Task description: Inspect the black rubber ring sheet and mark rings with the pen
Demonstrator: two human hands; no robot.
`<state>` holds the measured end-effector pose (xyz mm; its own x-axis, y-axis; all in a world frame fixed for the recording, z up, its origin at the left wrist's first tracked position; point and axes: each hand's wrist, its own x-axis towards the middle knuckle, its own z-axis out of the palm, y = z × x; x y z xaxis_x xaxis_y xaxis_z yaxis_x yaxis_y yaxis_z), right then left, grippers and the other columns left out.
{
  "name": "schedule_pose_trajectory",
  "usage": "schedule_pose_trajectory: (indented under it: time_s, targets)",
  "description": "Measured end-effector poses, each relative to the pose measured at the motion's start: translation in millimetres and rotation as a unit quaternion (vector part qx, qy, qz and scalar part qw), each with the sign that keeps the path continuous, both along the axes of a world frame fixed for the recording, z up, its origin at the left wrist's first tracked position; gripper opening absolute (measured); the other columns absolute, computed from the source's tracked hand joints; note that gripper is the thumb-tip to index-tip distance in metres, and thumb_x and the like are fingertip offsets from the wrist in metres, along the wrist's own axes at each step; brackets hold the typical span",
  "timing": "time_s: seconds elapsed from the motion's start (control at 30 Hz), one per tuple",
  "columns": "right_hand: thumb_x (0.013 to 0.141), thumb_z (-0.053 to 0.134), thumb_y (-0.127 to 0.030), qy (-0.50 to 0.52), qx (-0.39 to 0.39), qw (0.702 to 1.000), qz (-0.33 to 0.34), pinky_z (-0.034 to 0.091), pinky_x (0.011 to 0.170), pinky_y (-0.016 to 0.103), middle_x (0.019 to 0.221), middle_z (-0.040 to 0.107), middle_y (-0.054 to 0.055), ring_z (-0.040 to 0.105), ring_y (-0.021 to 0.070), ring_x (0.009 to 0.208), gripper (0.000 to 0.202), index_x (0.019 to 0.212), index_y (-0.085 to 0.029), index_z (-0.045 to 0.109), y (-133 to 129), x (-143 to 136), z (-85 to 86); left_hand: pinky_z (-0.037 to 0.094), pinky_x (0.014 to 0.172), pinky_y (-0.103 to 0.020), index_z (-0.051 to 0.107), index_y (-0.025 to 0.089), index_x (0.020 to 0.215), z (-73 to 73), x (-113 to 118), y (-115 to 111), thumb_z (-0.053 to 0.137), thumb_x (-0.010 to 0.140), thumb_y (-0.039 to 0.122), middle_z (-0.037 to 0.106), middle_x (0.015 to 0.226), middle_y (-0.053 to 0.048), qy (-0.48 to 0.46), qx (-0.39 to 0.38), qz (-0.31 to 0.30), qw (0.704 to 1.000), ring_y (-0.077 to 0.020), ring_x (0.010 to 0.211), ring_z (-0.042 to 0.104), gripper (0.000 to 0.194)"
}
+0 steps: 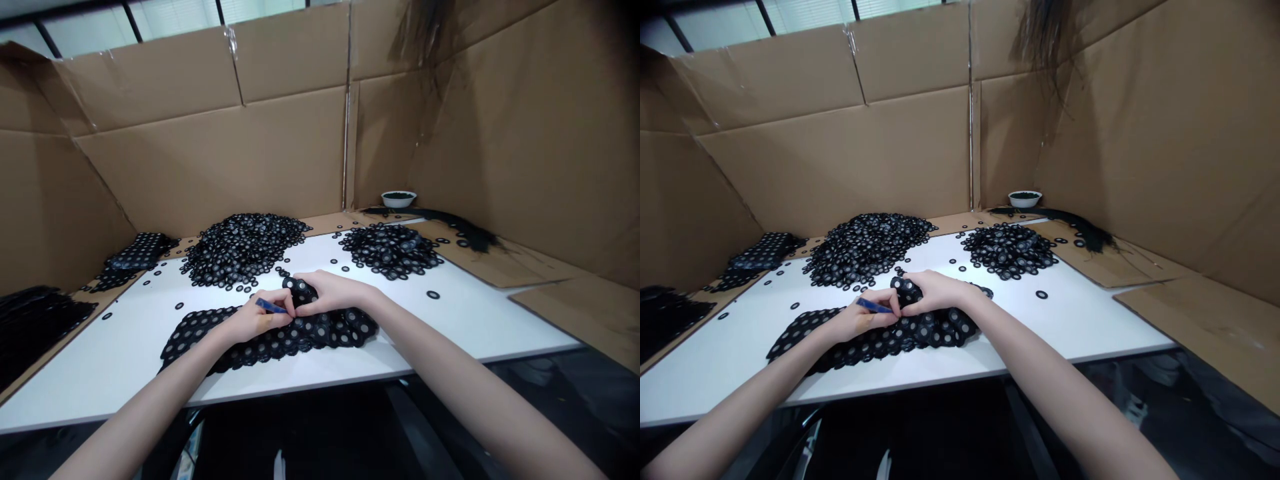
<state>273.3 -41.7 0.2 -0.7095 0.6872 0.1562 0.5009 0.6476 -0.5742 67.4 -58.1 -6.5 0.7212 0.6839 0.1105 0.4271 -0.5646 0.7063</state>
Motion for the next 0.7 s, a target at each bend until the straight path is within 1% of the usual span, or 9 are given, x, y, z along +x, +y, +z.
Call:
schedule_pose_trajectory:
  time_s: [0.4, 0.7]
  targets:
    - [0.068, 0.063, -0.037, 0.003, 0.007, 1.000, 0.002, 0.038, 0.060, 0.024, 0.081, 0.061, 0.001, 0.055, 0.0174, 0.072, 0.029, 0.086, -0.018, 0.052, -0.5, -0.4, -0.3, 0.034, 0.067, -0.023, 0.056, 0.015, 0.076, 1.8, 0.0, -0.5, 0.051, 0.077, 0.021, 0.053, 0.075, 0.001, 0.006, 0.003, -0.003, 1.000, -0.0133, 0.073, 0.047, 0.008]
    - [0.069, 0.063, -0.036, -0.001, 0.002, 1.000, 0.005, 0.038, 0.058, 0.023, 0.080, 0.060, 0.001, 0.055, 0.0166, 0.071, 0.028, 0.085, -0.018, 0.051, -2.5, 0.0, 2.6, 0.034, 0.068, -0.023, 0.057, 0.015, 0.077, -0.7, -2.1, 1.6, 0.051, 0.078, 0.022, 0.054, 0.077, 0.000, 0.006, 0.015, -0.014, 1.000, -0.0136, 0.073, 0.047, 0.010]
